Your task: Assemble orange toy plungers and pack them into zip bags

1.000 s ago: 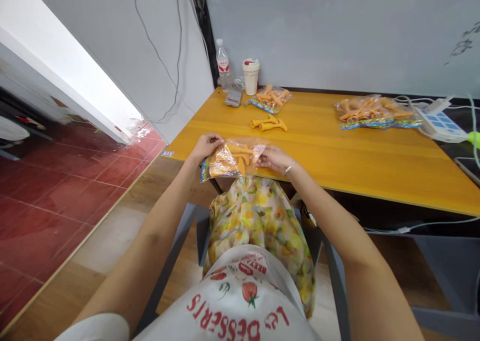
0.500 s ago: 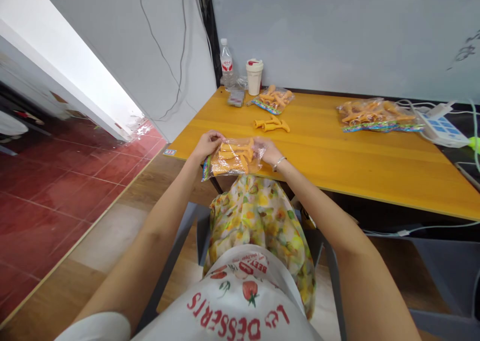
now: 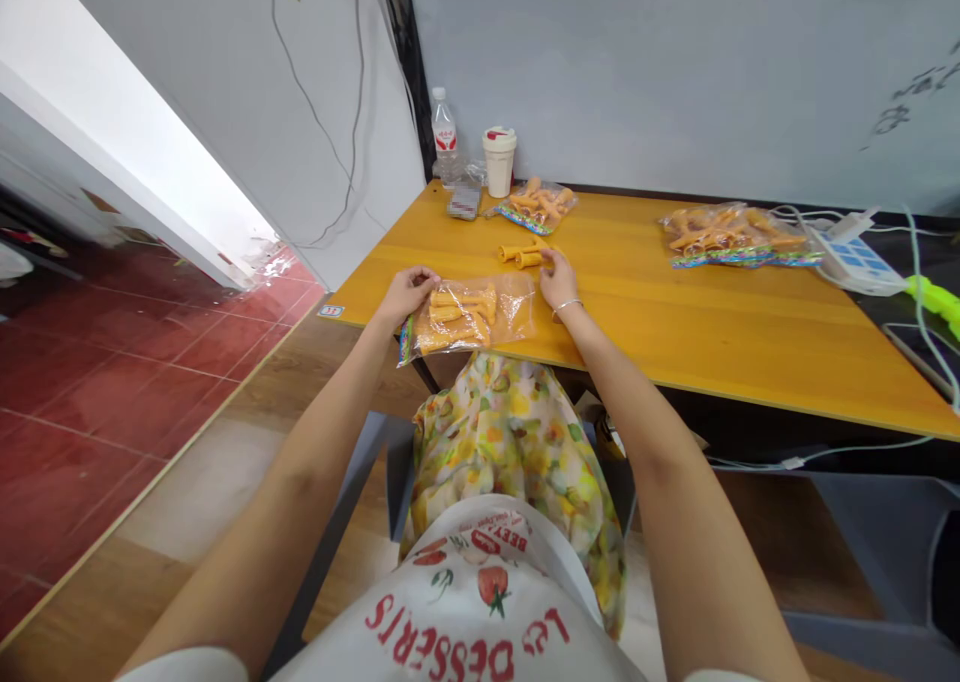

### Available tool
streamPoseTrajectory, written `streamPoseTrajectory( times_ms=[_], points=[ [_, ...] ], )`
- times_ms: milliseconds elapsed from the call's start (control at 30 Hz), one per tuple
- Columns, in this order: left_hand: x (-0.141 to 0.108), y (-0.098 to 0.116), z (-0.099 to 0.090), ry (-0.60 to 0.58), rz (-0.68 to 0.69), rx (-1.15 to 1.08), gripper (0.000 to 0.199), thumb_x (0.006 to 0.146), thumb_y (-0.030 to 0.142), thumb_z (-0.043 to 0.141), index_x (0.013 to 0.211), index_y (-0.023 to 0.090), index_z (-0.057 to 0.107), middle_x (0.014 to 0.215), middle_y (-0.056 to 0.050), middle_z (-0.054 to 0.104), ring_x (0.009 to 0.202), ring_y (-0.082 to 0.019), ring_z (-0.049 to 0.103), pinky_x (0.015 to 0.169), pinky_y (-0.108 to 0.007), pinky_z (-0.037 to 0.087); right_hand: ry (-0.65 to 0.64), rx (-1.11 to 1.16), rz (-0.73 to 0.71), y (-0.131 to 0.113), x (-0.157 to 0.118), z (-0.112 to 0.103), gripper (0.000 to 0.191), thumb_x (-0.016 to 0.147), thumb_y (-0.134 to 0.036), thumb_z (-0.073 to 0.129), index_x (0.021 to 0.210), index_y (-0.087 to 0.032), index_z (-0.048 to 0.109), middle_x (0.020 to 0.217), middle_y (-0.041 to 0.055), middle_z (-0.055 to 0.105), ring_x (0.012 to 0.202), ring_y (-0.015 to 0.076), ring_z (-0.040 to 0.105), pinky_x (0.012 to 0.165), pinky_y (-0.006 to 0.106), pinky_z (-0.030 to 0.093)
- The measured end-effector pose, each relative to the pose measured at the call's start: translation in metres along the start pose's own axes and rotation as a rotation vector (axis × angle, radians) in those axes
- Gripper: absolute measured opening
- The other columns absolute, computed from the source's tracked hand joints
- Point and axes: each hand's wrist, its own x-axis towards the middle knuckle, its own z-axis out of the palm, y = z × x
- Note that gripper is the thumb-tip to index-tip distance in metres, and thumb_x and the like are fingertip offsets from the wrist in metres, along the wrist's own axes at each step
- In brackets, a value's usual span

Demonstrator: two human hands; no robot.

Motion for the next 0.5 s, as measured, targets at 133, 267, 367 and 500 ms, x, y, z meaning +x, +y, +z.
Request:
streamPoseTrajectory(
  times_ms=[133,267,367,500],
  points=[
    [-0.002,0.004,-0.001,0.019,0.028,0.004,0.041,0.083,0.06,0.064,0.074,0.02,0.061,0.066,0.0,0.058,0.064,-0.015,0.052,0.062,-0.028,0.041,-0.146,-0.358,-0.151,-0.009,0.009,-0.008,0.057,0.089,-0.012,0.054,0.146,-0.012,0.052,0.144,0.0185,0.056,0.126,0.0296,0.057,0.111,0.046,0.042],
    [-0.004,0.006,0.0,-0.013,0.04,-0.042,0.039,0.079,0.057,0.07,0.083,0.019,0.063,0.076,-0.001,0.063,0.073,-0.014,0.056,0.071,-0.027,0.045,-0.221,-0.683,-0.168,-0.024,-0.005,-0.016,0.052,0.098,-0.026,0.051,0.15,-0.027,0.05,0.139,0.0192,0.056,0.118,0.036,0.06,0.098,0.05,0.048],
    [-0.004,0.006,0.002,-0.035,0.03,-0.071,0.031,0.072,0.041,0.078,0.087,0.018,0.064,0.085,-0.003,0.068,0.079,-0.015,0.06,0.081,-0.028,0.049,-0.198,-0.746,-0.132,-0.024,-0.017,-0.028,0.049,0.099,-0.034,0.051,0.147,-0.028,0.053,0.134,0.0202,0.056,0.107,0.0357,0.064,0.09,0.049,0.05],
    [-0.003,0.005,0.002,-0.034,0.036,-0.097,0.026,0.072,0.034,0.078,0.086,0.016,0.065,0.086,-0.004,0.069,0.08,-0.015,0.062,0.083,-0.03,0.05,0.029,-0.444,-0.112,-0.012,-0.028,-0.053,0.052,0.098,-0.035,0.053,0.148,-0.022,0.048,0.127,0.0179,0.059,0.098,0.028,0.065,0.087,0.043,0.05]
  ],
)
